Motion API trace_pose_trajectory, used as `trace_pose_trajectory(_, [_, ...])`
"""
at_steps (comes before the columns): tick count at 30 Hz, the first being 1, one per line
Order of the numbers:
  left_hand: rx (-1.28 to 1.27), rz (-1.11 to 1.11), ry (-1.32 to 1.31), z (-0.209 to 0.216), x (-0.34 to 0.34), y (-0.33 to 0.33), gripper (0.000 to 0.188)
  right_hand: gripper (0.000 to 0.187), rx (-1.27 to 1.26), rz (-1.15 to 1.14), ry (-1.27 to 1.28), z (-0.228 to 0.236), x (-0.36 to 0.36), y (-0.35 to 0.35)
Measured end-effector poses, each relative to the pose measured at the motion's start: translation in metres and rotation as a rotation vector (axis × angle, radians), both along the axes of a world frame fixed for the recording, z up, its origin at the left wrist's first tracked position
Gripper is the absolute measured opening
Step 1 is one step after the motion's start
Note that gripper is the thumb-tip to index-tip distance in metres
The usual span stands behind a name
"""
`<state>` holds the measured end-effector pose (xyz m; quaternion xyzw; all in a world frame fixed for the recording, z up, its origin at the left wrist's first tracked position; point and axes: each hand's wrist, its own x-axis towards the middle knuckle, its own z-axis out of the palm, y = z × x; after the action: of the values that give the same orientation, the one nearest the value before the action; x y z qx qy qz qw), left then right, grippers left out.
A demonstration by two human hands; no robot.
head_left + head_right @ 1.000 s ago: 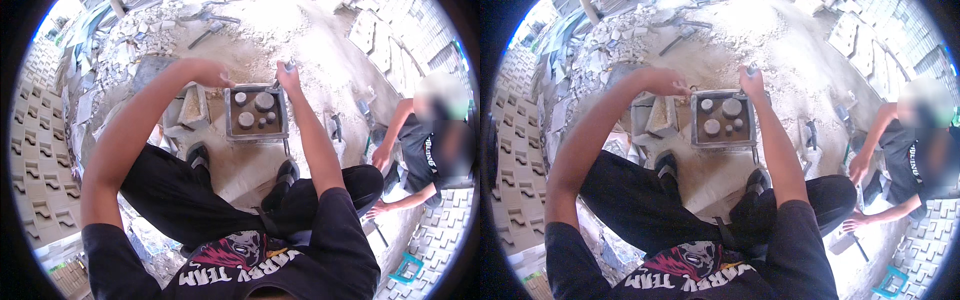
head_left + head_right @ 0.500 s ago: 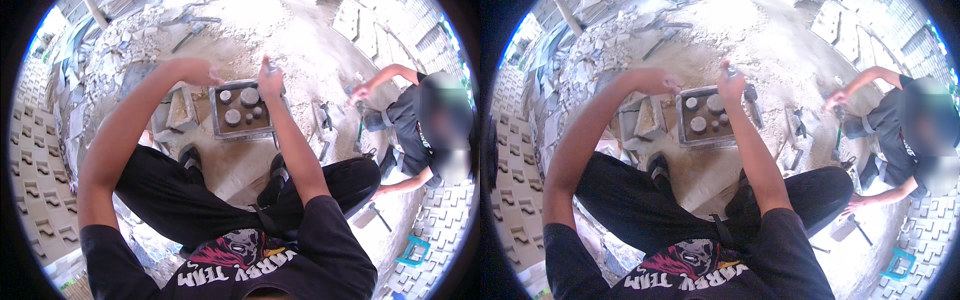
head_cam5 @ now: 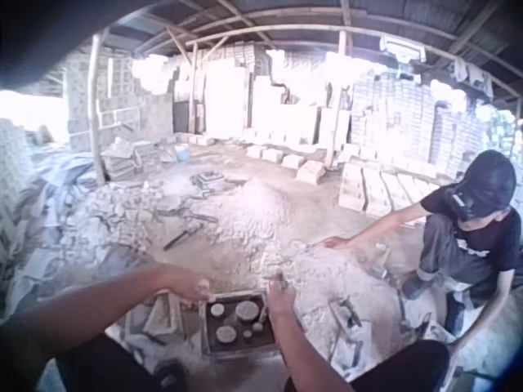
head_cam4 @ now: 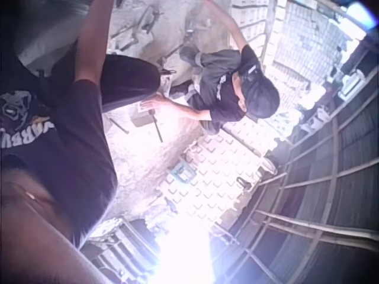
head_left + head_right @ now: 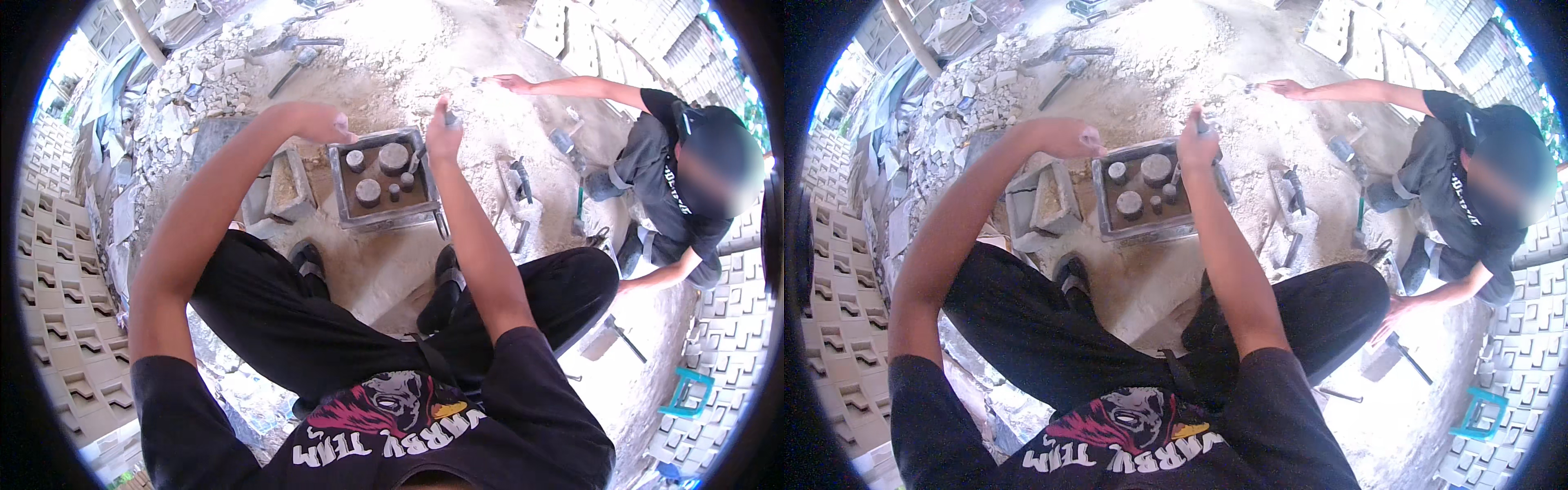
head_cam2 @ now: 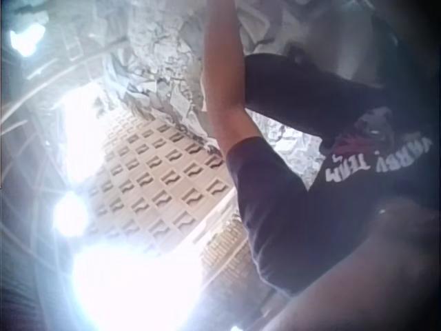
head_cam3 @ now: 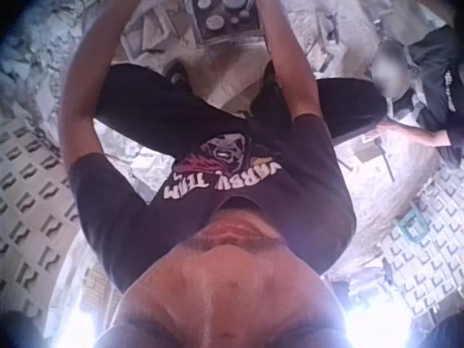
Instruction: The person uses a small trowel and a cylindrical tool to press and shape light-colored material into a metal mold, clearing excess material by hand.
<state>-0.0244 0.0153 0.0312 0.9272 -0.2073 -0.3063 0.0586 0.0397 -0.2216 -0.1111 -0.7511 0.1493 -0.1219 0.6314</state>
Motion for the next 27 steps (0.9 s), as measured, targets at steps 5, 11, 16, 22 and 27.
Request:
trace_pose_trajectory(5, [0.004,0.015,-0.011,-0.013,-0.003,0.016,0.064,0.073,-0.153,0.266,-0.122,0.037,-0.021,0.005])
trace_pose_trajectory(11, [0.008,-0.003,0.010,-0.006,-0.004,0.005,0.066,0.065,-0.357,0.281,-0.130,0.019,-0.003,0.002])
trace_pose_trajectory(16, [0.005,0.009,-0.022,-0.002,-0.018,0.008,0.065,0.060,-0.316,0.311,-0.270,0.030,-0.027,0.004])
trace_pose_trajectory(22, [0.002,0.002,-0.005,-0.011,-0.014,0.016,0.062,0.061,-0.134,0.339,-0.305,0.046,-0.035,0.008])
trace_pose_trajectory(27, [0.042,0.000,-0.002,-0.004,-0.015,-0.004,0.061,0.056,-0.223,0.099,-0.191,0.037,-0.018,0.012])
